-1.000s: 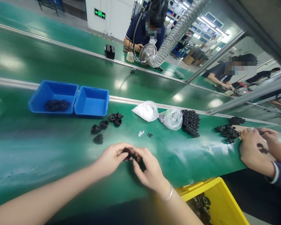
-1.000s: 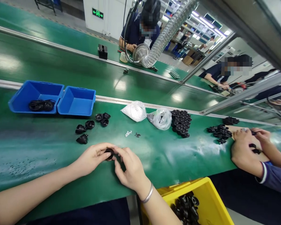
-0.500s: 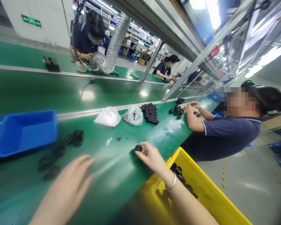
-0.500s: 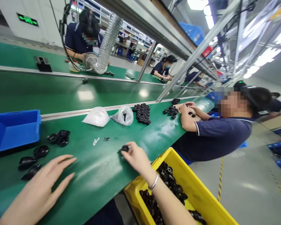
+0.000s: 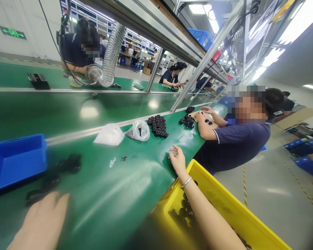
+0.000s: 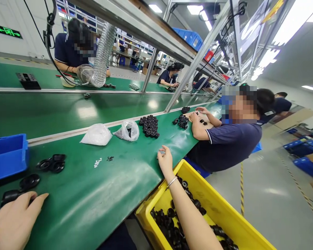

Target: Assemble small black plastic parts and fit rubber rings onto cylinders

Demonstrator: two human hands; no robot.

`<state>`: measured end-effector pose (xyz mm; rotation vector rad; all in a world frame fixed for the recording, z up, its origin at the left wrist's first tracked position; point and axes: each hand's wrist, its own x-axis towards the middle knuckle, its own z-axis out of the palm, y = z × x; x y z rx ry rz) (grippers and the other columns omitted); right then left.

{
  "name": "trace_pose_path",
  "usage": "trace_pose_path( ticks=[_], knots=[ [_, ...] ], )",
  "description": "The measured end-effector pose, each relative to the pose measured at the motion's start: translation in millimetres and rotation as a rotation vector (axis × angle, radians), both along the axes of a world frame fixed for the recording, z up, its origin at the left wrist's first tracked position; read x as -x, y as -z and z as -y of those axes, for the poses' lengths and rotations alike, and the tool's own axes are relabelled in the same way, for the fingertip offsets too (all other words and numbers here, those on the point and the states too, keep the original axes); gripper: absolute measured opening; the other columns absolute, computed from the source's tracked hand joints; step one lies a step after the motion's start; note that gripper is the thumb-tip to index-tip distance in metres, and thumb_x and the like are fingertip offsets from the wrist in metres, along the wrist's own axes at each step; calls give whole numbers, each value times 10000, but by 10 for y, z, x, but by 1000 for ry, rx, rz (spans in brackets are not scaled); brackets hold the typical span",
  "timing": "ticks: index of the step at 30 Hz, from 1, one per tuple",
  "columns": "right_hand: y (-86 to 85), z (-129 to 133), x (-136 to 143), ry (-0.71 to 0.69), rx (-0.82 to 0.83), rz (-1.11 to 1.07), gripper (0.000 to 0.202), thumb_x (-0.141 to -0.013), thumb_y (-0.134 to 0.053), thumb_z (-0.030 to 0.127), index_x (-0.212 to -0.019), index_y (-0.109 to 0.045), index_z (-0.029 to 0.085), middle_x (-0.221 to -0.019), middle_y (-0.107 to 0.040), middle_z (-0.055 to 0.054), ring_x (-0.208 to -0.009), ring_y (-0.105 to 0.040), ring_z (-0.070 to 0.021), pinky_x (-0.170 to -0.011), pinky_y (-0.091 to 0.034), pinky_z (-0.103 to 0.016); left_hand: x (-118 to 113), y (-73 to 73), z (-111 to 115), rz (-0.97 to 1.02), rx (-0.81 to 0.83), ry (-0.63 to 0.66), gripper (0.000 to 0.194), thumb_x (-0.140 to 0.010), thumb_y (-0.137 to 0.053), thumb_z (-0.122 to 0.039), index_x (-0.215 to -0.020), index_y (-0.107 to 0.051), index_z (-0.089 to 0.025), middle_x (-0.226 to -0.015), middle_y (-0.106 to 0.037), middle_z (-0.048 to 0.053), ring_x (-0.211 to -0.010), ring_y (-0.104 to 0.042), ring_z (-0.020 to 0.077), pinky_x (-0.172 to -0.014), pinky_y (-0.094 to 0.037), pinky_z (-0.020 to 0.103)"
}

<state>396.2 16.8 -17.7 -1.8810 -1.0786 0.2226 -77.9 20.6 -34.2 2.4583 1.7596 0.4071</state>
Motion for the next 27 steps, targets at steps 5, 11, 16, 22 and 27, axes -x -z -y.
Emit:
trace_pose_path(
  ticks=[5,11,16,22,27],
  knots=[
    [-165,-15,786,-408,118,-108,243,-832,-567,374,-955,-593,166,-771,-663,-36,-622,-649,-150,-594,-560,-285,-239,-61,71,83,-11,322,362,-899,-390,-221,-1222,-550,-188,-1216,-594,123,-1128,-549,283,-951,-470,422],
    [-243,-255,1646,-811,246,34,91,-899,-508,232,-892,-588,189,-680,-621,17,-517,-605,-99,-530,-509,-220,-428,-373,54,354,321,302,295,-910,-431,-348,-1057,-649,-213,-985,-654,90,-944,-596,261,-847,-487,402],
    [-246,-451,1945,-829,195,191,115,-874,-538,163,-777,-590,198,-698,-581,10,-566,-548,-111,-603,-460,-248,-383,-427,33,770,582,-17,292,-890,-474,-466,-1033,-617,-255,-971,-631,40,-890,-588,213,-790,-466,334],
    [-221,-503,2090,-771,149,277,134,-890,-542,191,-763,-583,193,-751,-583,-22,-686,-546,-156,-657,-434,-272,-413,-563,38,1359,916,-166,286,-879,-526,-442,-1018,-590,-200,-888,-565,27,-731,-569,142,-721,-490,298],
    [-220,-486,2155,-832,94,323,112,-921,-503,213,-858,-596,208,-819,-592,-37,-764,-569,-173,-701,-463,-287,-464,-649,43,1544,1017,-181,325,-866,-567,-429,-1100,-537,-204,-943,-531,37,-901,-642,218,-828,-518,380]
  ],
)
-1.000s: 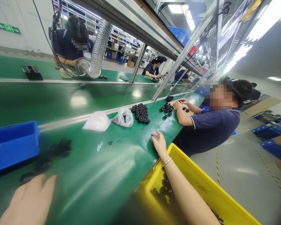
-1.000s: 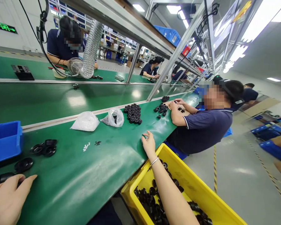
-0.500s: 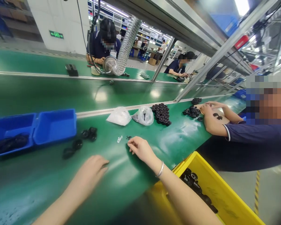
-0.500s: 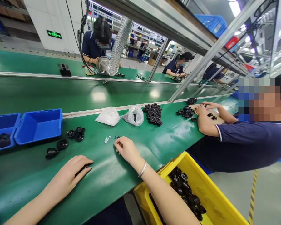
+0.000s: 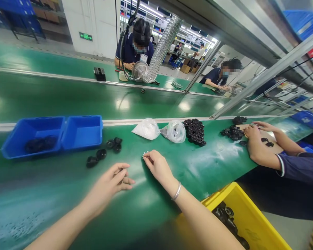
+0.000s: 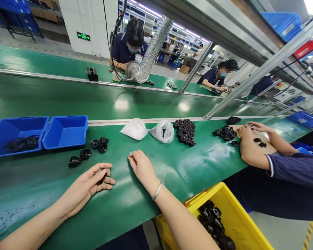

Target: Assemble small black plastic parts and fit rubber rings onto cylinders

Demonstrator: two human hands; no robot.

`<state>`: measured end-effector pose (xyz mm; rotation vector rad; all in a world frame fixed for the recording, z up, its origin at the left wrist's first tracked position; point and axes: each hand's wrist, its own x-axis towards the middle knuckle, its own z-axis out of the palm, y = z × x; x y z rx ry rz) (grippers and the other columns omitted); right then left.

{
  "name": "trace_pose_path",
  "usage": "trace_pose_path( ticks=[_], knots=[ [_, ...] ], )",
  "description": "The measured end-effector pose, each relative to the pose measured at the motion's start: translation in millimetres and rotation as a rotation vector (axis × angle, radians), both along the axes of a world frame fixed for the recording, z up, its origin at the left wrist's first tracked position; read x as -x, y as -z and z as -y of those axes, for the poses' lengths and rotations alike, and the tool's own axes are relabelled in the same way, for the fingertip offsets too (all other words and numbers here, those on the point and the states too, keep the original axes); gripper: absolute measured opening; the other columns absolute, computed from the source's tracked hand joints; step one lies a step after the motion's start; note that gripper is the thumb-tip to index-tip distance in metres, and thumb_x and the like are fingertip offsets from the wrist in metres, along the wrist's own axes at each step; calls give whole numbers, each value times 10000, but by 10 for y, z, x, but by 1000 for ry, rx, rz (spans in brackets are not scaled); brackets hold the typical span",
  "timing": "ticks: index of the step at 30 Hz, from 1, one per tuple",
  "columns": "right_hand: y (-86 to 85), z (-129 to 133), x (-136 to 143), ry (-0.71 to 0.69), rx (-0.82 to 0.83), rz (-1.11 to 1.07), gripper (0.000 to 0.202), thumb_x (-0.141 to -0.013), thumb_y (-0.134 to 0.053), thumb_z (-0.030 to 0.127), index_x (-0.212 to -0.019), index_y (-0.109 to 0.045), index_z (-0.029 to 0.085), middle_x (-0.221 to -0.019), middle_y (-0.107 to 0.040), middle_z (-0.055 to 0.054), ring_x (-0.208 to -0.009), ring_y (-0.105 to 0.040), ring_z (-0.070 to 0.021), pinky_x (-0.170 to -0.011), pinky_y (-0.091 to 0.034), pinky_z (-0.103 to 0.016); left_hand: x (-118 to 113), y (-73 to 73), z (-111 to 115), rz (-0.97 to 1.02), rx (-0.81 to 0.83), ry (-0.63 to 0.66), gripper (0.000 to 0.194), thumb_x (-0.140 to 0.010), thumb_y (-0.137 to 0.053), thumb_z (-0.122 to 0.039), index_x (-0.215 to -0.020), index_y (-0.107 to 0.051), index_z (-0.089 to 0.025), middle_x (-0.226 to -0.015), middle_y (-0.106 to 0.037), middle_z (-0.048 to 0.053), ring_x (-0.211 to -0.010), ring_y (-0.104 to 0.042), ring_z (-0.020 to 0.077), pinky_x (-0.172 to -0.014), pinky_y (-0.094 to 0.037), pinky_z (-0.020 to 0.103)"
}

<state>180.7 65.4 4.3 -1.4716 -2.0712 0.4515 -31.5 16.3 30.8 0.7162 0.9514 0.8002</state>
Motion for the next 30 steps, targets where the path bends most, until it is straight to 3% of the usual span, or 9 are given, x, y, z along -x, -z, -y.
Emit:
trace_pose_path(
  ticks=[3,8,13,17,22,30],
  knots=[
    [3,5,16,-22,-24,-1,127,-932,-487,226,-869,-597,211,-826,-590,-43,-778,-573,-180,-714,-477,-300,6,0,-1,13,-21,19,363,-890,-488,-496,-1096,-532,-201,-907,-511,25,-719,-648,179,-666,-533,350],
    [36,-5,-9,-48,-13,12,101,-924,-507,227,-866,-588,211,-813,-568,-36,-739,-566,-169,-691,-486,-294,13,56,2,-67,-139,150,394,-832,-600,-429,-1124,-499,-185,-995,-585,68,-823,-651,183,-827,-512,370],
    [54,10,-8,-123,-37,90,78,-934,-487,202,-930,-564,208,-917,-557,-62,-826,-578,-190,-760,-500,-321,-4,169,40,-224,-333,145,312,-833,-585,-402,-1061,-535,-195,-1105,-545,82,-777,-667,179,-721,-531,342],
    [45,64,-3,-174,-61,137,124,-955,-448,211,-898,-558,203,-893,-551,-60,-805,-571,-185,-733,-500,-311,31,161,58,-488,-437,179,229,-789,-647,-400,-889,-587,-204,-796,-637,8,-702,-637,172,-705,-483,305],
    [24,141,-22,-220,-48,133,139,-962,-445,241,-927,-576,208,-891,-564,-65,-811,-575,-185,-725,-503,-311,69,96,49,-518,-408,186,297,-828,-569,-487,-764,-536,-199,-584,-609,-24,-582,-568,149,-594,-414,254],
    [45,162,-34,-225,-37,54,170,-965,-443,250,-930,-605,215,-895,-586,-71,-824,-580,-189,-744,-489,-324,108,147,20,-656,-471,143,311,-783,-600,-405,-1039,-521,-246,-823,-594,-22,-739,-577,156,-682,-444,262]
  ],
)
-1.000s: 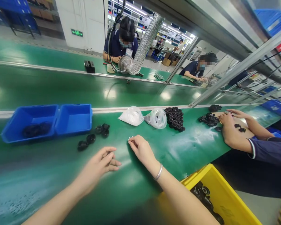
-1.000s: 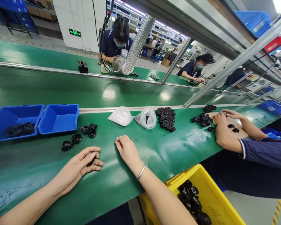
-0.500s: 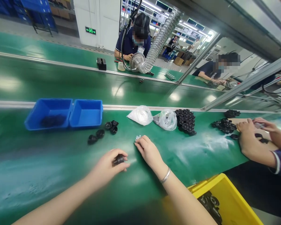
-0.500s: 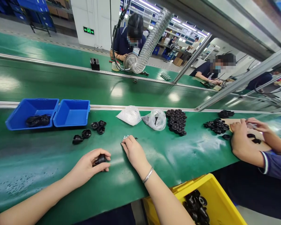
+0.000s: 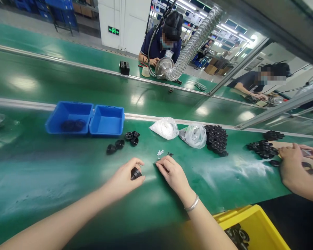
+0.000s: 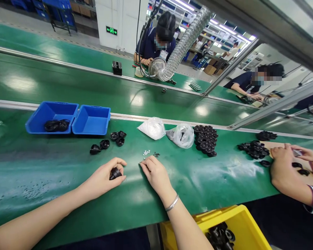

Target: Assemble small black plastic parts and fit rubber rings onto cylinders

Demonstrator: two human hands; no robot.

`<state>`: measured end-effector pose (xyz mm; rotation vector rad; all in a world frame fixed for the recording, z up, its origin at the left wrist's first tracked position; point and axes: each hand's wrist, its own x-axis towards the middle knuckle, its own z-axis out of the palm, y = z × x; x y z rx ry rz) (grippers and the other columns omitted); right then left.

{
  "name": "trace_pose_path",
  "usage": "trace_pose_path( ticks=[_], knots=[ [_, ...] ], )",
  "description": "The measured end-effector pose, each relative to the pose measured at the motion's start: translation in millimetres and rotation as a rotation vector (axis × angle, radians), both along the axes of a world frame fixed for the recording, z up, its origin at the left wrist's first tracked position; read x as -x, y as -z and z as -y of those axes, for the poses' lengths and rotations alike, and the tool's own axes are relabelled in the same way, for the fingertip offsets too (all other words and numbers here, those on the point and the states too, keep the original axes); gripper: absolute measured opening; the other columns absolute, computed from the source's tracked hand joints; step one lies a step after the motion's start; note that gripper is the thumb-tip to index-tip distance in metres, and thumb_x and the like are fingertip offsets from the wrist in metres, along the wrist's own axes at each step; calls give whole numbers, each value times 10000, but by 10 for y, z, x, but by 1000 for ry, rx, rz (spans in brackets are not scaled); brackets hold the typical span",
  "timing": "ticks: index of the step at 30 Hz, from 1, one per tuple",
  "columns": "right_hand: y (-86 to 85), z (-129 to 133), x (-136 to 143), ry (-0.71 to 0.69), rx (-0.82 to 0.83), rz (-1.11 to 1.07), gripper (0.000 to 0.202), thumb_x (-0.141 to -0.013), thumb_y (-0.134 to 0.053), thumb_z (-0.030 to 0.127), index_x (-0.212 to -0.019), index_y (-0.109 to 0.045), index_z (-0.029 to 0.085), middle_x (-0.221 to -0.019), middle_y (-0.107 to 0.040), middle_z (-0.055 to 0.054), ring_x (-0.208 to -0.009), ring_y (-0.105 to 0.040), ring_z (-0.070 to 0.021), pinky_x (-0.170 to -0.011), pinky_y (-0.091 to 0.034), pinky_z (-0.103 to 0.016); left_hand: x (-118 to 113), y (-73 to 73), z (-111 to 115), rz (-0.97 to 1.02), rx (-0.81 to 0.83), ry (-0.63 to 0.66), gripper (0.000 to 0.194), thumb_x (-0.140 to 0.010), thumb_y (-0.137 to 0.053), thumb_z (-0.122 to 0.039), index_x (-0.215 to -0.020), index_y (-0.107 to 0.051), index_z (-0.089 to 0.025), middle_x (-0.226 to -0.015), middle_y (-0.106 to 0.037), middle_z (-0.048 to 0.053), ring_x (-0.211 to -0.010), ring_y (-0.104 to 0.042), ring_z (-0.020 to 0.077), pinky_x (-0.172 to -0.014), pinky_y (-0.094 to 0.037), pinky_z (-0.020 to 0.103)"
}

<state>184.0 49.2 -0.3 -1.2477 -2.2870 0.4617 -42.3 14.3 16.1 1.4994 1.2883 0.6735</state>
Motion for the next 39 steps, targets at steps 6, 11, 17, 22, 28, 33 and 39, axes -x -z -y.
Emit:
trace_pose_path(
  ticks=[6,11,17,22,28,33,39],
  knots=[
    [-21,-30,-33,23,121,-14,117,-923,-523,269,-843,-590,215,-804,-570,-37,-702,-540,-166,-632,-451,-287,16,-59,-9,-9,256,42,429,-748,-578,-592,-962,-502,-229,-562,-561,-68,-339,-446,105,-374,-344,218],
    [-84,-52,-62,13,209,-45,126,-915,-539,274,-829,-609,215,-812,-582,-32,-680,-529,-154,-620,-441,-278,11,-117,-14,-40,167,33,326,-730,-631,-513,-865,-539,-231,-584,-547,-69,-366,-480,102,-393,-349,214],
    [-135,-56,-89,-22,233,-38,165,-935,-501,289,-835,-609,213,-835,-599,-41,-767,-560,-171,-693,-462,-295,20,-107,-8,-33,177,23,274,-798,-554,-491,-887,-504,-237,-607,-525,-72,-371,-506,115,-416,-365,229],
    [-140,-38,-109,-21,254,-12,146,-934,-513,271,-838,-608,215,-842,-591,-29,-770,-559,-164,-696,-450,-282,25,-77,-22,-125,-52,31,207,-808,-560,-415,-761,-589,-216,-840,-615,27,-777,-621,205,-687,-465,291],
    [-174,14,-140,-13,294,14,126,-928,-527,259,-837,-603,218,-835,-578,-13,-743,-545,-154,-692,-436,-271,27,-12,10,-167,-30,23,246,-754,-636,-399,-913,-542,-237,-913,-641,11,-807,-604,213,-689,-439,301],
    [-176,55,-163,-3,300,18,130,-924,-533,259,-827,-608,216,-832,-578,-14,-725,-540,-152,-682,-436,-273,25,-47,27,-164,-39,11,216,-772,-621,-422,-852,-555,-232,-839,-634,3,-772,-601,209,-643,-421,282],
    [-212,97,-189,-33,305,4,130,-933,-522,226,-829,-597,205,-845,-581,-16,-800,-567,-152,-739,-446,-270,1,-68,24,67,79,18,275,-838,-544,-471,-800,-565,-199,-794,-605,1,-527,-519,114,-545,-399,260]
  ],
)
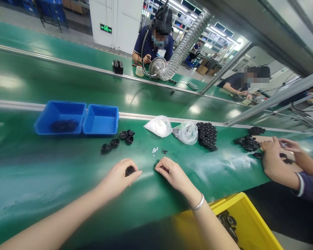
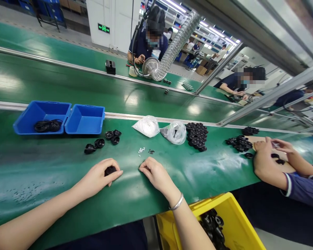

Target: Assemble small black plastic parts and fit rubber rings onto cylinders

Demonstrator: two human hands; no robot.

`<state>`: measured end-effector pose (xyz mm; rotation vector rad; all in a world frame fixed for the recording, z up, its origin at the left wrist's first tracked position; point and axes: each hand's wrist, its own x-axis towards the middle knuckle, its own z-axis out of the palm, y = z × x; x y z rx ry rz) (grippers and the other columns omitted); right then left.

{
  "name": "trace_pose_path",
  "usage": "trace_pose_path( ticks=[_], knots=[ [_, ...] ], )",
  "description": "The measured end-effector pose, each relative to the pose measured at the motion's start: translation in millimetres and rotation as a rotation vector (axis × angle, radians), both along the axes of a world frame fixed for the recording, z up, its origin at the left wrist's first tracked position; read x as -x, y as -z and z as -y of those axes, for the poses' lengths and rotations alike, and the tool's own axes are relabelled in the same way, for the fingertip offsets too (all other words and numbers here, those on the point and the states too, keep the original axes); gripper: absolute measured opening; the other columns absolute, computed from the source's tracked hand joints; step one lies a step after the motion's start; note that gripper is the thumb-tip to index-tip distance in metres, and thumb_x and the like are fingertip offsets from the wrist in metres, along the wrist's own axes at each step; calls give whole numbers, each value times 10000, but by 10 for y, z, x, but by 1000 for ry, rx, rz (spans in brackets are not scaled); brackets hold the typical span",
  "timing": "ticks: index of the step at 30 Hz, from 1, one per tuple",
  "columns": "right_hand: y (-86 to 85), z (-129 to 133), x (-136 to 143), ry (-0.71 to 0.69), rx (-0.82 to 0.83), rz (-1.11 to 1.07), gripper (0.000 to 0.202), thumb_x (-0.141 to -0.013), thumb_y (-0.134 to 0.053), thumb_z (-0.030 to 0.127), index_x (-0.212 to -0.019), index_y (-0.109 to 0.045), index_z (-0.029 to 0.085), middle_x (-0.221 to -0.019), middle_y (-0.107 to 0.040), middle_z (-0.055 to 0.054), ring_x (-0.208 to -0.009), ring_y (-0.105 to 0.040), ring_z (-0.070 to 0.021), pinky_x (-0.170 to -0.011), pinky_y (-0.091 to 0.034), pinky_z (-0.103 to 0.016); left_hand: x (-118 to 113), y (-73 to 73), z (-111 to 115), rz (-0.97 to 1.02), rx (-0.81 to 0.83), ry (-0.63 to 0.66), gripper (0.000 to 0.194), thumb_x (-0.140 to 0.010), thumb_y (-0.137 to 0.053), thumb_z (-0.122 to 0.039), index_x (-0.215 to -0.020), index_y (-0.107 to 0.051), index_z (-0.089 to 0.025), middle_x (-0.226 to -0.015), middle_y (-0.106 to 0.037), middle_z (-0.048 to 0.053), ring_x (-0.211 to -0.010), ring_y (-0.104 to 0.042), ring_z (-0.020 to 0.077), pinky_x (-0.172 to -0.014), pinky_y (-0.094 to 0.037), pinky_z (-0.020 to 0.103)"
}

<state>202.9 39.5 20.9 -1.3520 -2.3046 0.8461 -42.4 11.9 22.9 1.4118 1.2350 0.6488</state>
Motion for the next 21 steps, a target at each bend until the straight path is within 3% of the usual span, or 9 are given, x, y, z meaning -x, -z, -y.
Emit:
trace_pose_path(
  ticks=[2,5,8,15,21],
  knots=[
    [-29,17,-12,-12,-1,2,117,-932,-524,214,-840,-595,200,-849,-584,-17,-825,-573,-151,-759,-449,-268,-21,-30,11,186,165,-28,324,-865,-495,-514,-944,-554,-206,-775,-592,-4,-484,-491,101,-493,-376,248],
    [-53,48,-28,-19,-11,21,93,-924,-543,205,-850,-597,192,-858,-594,-22,-828,-578,-148,-762,-456,-259,-42,-77,36,422,371,-102,406,-891,-461,-532,-1148,-498,-219,-770,-593,8,-627,-570,143,-541,-417,250],
    [-33,76,-40,-3,-45,54,84,-921,-553,213,-862,-608,190,-872,-606,-29,-826,-583,-150,-759,-464,-257,-44,-75,55,565,453,-152,404,-894,-490,-512,-1149,-529,-201,-842,-620,42,-741,-583,159,-630,-464,273],
    [0,108,-50,13,-74,74,90,-914,-567,225,-848,-615,188,-853,-611,-28,-811,-587,-152,-743,-471,-258,-95,-25,41,600,476,-116,319,-878,-573,-421,-1071,-602,-168,-1159,-616,109,-978,-641,238,-922,-485,407],
    [27,119,-32,35,-86,42,137,-931,-527,223,-827,-610,190,-823,-596,-28,-777,-579,-154,-712,-464,-272,-115,19,30,628,399,-128,356,-906,-509,-438,-1095,-577,-144,-1194,-591,148,-964,-673,294,-865,-512,457]
  ],
)
